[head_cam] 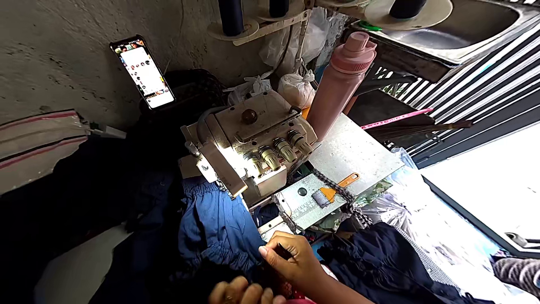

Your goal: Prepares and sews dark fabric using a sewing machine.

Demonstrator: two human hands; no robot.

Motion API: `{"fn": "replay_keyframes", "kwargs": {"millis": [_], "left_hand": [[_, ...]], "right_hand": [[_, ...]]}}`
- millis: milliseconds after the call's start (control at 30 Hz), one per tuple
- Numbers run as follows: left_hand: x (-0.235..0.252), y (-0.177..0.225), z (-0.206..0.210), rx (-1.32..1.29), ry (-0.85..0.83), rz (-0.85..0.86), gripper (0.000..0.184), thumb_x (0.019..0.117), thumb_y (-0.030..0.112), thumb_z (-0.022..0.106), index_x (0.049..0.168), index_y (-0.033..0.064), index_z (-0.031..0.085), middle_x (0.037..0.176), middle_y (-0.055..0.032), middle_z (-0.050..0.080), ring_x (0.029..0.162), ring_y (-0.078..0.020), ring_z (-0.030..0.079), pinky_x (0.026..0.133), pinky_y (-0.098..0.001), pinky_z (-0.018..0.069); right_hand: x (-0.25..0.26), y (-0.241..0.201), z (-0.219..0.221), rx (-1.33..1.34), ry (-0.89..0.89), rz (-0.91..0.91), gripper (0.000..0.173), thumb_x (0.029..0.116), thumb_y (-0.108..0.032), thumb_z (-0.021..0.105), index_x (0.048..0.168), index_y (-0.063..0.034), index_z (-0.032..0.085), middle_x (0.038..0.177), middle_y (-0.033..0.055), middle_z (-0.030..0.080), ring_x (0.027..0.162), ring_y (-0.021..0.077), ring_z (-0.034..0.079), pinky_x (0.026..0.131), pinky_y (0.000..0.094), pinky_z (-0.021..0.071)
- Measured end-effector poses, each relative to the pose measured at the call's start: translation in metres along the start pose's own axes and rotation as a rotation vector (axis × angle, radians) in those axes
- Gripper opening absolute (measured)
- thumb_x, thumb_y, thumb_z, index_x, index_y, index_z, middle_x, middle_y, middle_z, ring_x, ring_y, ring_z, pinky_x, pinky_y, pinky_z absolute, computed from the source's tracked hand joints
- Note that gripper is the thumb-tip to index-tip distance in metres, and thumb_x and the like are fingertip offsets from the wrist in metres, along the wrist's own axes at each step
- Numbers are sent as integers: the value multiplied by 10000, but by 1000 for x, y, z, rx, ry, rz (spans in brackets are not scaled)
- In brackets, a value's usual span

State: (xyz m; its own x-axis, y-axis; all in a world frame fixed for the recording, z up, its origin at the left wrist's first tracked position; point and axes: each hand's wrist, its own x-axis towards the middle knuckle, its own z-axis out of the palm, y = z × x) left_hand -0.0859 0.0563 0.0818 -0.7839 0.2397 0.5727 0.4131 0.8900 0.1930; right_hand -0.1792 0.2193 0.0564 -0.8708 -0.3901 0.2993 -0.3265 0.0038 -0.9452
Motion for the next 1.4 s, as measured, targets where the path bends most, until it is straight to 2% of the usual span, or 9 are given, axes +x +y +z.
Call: {"fn": "replay_keyframes", "kwargs": {"millis": [67, 133, 233, 367, 433, 567, 733, 1067, 1400], "left_hand": [[-5, 15, 10, -367, -187, -182, 439, 1018, 388, 562, 756, 59, 685, 706, -65, 643, 720, -168, 628, 710, -303, 502], [2, 22, 15, -911, -416, -615, 642, 1042, 502, 449, 1045, -102, 667, 922, -88, 708, 884, -132, 677, 817, -328, 551], [19, 16, 26, -1681, -247, -1040, 626, 923, 687, 524, 1258, 170, 639, 1142, 61, 738, 1064, -67, 694, 968, -304, 553], [31, 25, 37, -1020, 449, -994, 165, 975, 66, 579, 1127, 1, 585, 996, 56, 742, 957, 40, 690, 911, -180, 565], [20, 12, 35, -422, 354, -714, 444, 1000, 290, 604, 1047, -151, 594, 994, -101, 696, 1042, 35, 628, 969, -152, 478], [31, -4, 23, 112, 207, -549, 527, 992, 404, 513, 744, -35, 663, 691, -182, 676, 721, -207, 700, 685, -306, 549], [61, -29, 17, 259, 158, -512, 505, 944, 372, 541, 622, -10, 612, 622, -181, 623, 642, -323, 683, 595, -424, 542], [106, -81, 5, 164, -199, -600, 490, 1080, 277, 437, 1139, -143, 681, 1113, -353, 687, 1138, -529, 643, 972, -633, 481], [93, -89, -3, 128, -124, -820, 681, 1106, 388, 346, 923, -177, 678, 896, -362, 677, 971, -512, 682, 844, -640, 487]], "right_hand": [[1, 0, 0, -20, -3, -20, 277, 985, -226, 637, 804, -28, 708, 725, 17, 626, 681, -5, 570, 613, 126, 453], [1, 0, 1, -57, 3, -57, 292, 990, -237, 626, 792, -33, 692, 715, 22, 603, 667, 16, 561, 597, 144, 450], [2, 0, -2, -115, 25, -122, 290, 992, -247, 623, 791, -46, 681, 722, 31, 611, 674, 41, 568, 601, 165, 459], [-2, 4, -2, -40, 30, -112, 292, 994, -226, 630, 790, -23, 684, 684, 26, 577, 637, 12, 532, 567, 128, 422], [-2, 5, 0, -14, 33, -108, 302, 1000, -230, 629, 789, -20, 684, 682, 25, 577, 638, 7, 533, 571, 122, 422], [10, 6, 4, -13, 47, -110, 283, 987, -207, 632, 781, -23, 692, 707, 24, 613, 689, 17, 571, 625, 133, 455], [52, 4, 11, -25, 55, -8, 285, 940, -204, 654, 711, -34, 673, 676, -4, 585, 631, -3, 533, 574, 148, 423], [90, 7, 28, 40, 195, 116, 367, 839, -184, 714, 577, -136, 462, 577, -102, 413, 534, -39, 376, 510, 164, 298], [14, 46, 18, -253, 74, -98, 581, 963, -601, 573, 817, -41, 621, 635, 38, 551, 551, 96, 507, 507, 247, 416]]}}
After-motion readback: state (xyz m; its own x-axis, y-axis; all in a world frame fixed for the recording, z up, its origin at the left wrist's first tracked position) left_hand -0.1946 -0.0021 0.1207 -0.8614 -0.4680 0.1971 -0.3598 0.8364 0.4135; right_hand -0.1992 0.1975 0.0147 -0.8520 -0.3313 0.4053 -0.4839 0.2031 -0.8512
